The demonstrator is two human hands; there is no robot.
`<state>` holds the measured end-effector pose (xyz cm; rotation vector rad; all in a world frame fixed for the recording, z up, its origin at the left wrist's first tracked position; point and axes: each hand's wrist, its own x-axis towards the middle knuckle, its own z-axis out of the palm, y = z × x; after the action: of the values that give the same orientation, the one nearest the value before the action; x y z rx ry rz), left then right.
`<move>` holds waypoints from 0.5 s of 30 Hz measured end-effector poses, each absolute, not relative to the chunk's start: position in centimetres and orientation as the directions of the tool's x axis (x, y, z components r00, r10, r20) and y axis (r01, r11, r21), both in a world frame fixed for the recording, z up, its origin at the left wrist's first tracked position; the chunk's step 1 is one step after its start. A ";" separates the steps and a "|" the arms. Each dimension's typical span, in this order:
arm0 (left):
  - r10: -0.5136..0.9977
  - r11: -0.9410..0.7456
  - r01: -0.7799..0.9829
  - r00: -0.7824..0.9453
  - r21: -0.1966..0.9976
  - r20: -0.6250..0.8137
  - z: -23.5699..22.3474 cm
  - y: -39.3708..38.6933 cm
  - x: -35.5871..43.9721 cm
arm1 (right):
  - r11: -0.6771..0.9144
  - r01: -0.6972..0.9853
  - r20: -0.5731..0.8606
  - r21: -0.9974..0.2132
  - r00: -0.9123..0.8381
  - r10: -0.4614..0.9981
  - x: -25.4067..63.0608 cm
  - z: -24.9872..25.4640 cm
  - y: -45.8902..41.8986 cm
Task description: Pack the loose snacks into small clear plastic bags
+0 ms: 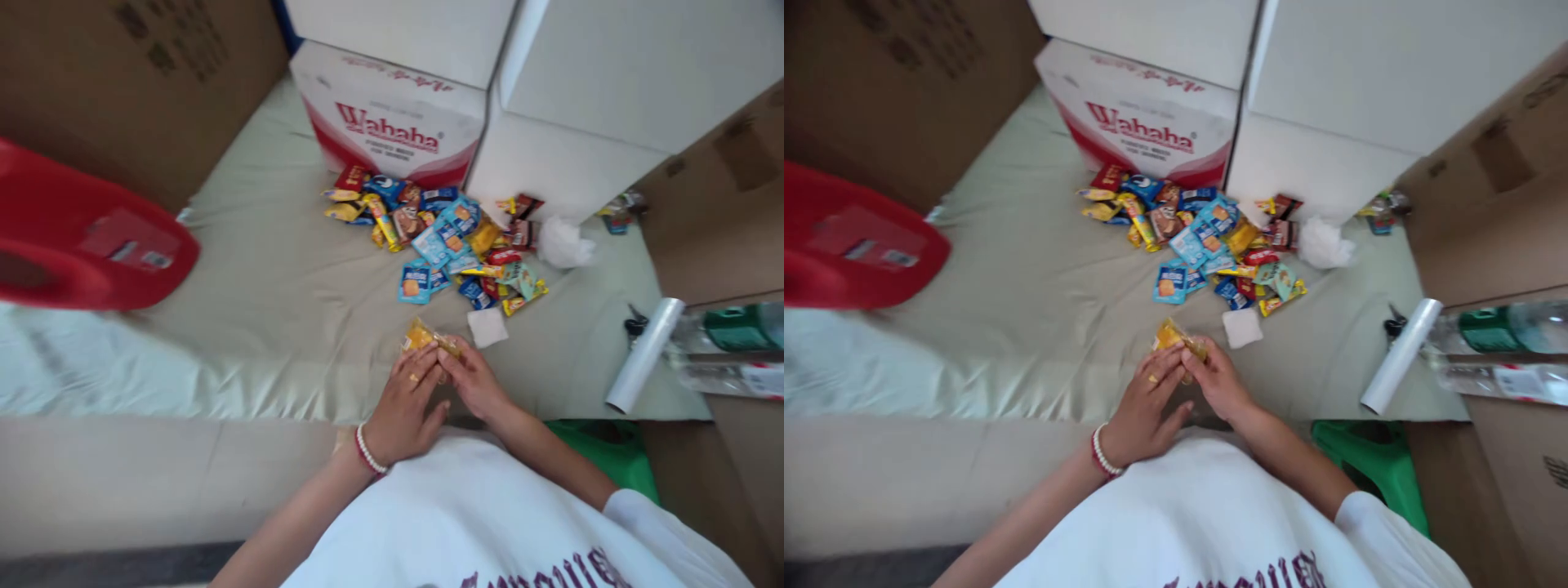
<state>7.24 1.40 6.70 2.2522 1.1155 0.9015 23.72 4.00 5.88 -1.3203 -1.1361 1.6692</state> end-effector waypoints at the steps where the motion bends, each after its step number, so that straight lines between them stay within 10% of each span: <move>1: 0.786 -0.594 0.454 0.503 0.665 0.359 6.7 1.3 7.5 | -0.361 -0.009 -0.356 -0.933 -0.145 0.923 25.6 6.1 3.8; 5: 0.859 -0.501 0.512 0.389 0.697 0.332 4.9 0.8 5.4 | -0.244 0.088 -0.187 -0.966 0.415 0.890 36.6 9.2 5.9; 8: 0.950 -0.300 0.703 0.154 0.645 0.273 2.6 0.0 2.2 | -0.063 0.110 0.054 -0.992 0.815 0.576 46.5 11.5 11.6; 15: 0.895 -0.296 0.841 0.079 0.453 0.439 -1.0 -1.2 0.5 | -0.355 0.245 -0.061 -0.902 0.743 0.666 56.0 9.5 27.3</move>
<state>0.53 -1.24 -0.97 2.2456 1.8125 1.0179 55.98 27.30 9.47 -1.9299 -0.6958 0.5220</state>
